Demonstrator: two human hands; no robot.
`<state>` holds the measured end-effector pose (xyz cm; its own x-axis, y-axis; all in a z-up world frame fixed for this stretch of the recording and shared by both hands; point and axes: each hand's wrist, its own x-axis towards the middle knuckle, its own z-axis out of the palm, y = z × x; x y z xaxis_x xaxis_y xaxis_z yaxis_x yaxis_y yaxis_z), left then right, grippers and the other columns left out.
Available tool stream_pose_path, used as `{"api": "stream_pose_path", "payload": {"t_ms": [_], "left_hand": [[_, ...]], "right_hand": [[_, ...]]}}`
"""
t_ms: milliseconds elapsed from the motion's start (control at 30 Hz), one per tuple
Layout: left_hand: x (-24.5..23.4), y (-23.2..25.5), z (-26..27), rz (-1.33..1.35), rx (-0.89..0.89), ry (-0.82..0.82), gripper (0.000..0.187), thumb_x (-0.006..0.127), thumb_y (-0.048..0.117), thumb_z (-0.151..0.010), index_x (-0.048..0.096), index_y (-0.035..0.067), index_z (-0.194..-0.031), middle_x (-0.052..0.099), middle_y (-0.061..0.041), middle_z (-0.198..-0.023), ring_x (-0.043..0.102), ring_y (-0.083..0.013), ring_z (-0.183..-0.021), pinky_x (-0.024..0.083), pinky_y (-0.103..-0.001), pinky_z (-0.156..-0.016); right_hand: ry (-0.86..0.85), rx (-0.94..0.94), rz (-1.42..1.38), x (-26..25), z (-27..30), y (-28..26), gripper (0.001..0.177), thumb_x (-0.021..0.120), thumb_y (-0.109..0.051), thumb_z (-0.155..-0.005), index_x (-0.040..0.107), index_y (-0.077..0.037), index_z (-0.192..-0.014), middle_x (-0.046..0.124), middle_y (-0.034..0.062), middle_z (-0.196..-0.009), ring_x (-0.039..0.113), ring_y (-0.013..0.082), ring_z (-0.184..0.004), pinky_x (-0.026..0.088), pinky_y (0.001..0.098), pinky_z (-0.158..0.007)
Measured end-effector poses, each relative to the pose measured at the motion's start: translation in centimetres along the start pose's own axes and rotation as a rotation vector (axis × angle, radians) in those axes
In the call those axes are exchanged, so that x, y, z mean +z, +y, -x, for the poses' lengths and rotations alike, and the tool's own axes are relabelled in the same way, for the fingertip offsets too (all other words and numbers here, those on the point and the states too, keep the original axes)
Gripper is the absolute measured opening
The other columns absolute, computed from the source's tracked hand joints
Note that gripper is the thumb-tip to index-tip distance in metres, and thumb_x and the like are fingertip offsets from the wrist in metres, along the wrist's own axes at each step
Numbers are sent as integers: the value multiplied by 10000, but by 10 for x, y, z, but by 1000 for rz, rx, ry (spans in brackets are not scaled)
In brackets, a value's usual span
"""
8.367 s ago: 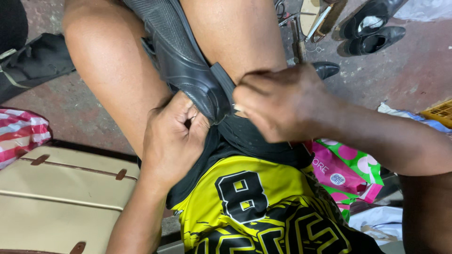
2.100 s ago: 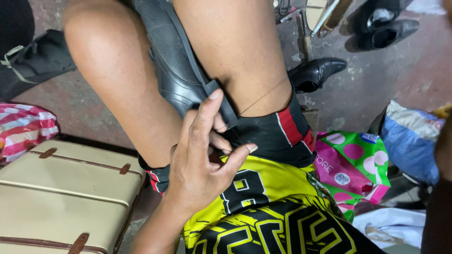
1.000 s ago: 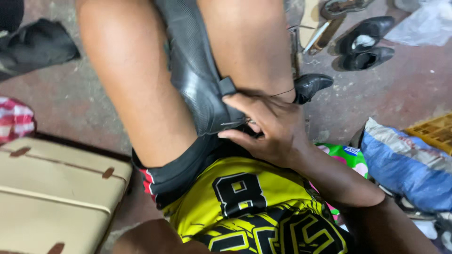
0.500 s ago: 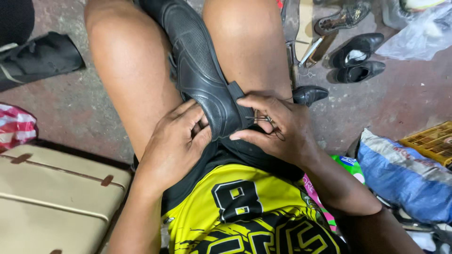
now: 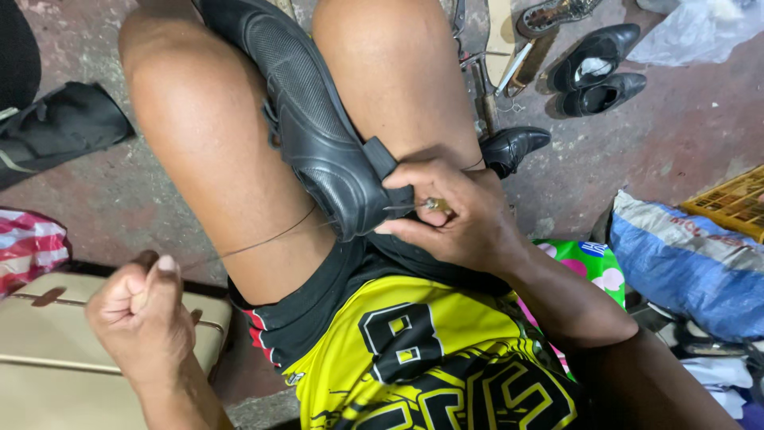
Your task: The person sits on the floor and sews the sole of a black shoe using a needle and thread. They repeatedly push the needle through the shoe's sole and pull the thread tight to secure the stitching.
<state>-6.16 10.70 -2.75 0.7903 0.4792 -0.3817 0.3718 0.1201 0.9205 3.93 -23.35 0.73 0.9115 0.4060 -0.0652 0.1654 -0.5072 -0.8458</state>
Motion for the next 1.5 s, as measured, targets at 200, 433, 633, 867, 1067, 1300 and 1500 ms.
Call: {"api": "stream_pose_path", "payload": {"t_ms": [200,433,633,867,1067,1300,1500], "left_hand": [[27,13,17,-647,425,-91,99,665,5,-1064,571,17,-1037,551,-73,-1067,517,-216,-995,432,-335,-898],[133,73,7,-569,288,-653,307,707,37,-860,657,16,-1162,679,-160,-1078,662,-306,-846,531,-391,-765],[137,66,-12,-639,248,-805,113,693,9,-806,620,-4,-890,609,-154,-813,619,-306,-753,502,-400,-696],[134,44,-1,-469,309,-721,135,630,-70,-805,512,-6,-788,490,-114,-768,502,-244,-665,418,-352,-619],[134,40,7,-388,333,-650,225,635,-107,-830,445,-2,-770,407,-65,-777,423,-166,-687,370,-298,-633],[144,25,20,-119,378,-471,419,611,-181,-835,286,53,-712,471,-70,-920,379,-122,-739,309,-249,-641],[141,7,27,12,290,-448,452,596,-184,-953,276,93,-796,388,15,-826,318,-53,-723,288,-192,-640]], "right_hand": [[-48,-3,-10,-6,-3,-2,517,930,-119,-790,622,-107,-1205,553,-14,-762,518,56,-584,451,252,-554],[-33,41,-2,-6,-7,-7,520,938,-117,-763,636,-89,-1185,509,-20,-652,510,66,-547,452,263,-539],[-12,-59,-17,-8,-4,-6,545,928,-134,-814,618,-108,-1262,547,-8,-767,526,65,-612,466,259,-588],[-609,413,480,-40,-2,-26,1010,773,-552,-787,297,-206,-1608,618,-8,-704,597,126,-568,495,331,-483],[-302,31,330,-60,9,-16,937,796,-501,-783,416,-97,-1538,687,135,-1230,667,184,-678,560,304,-560],[-150,13,155,-23,7,-6,406,811,-335,-891,633,-65,-1137,713,67,-938,700,185,-688,555,330,-615],[-159,38,58,-36,8,-1,157,763,-184,-933,694,-47,-901,706,63,-847,660,146,-639,516,299,-572]]}}
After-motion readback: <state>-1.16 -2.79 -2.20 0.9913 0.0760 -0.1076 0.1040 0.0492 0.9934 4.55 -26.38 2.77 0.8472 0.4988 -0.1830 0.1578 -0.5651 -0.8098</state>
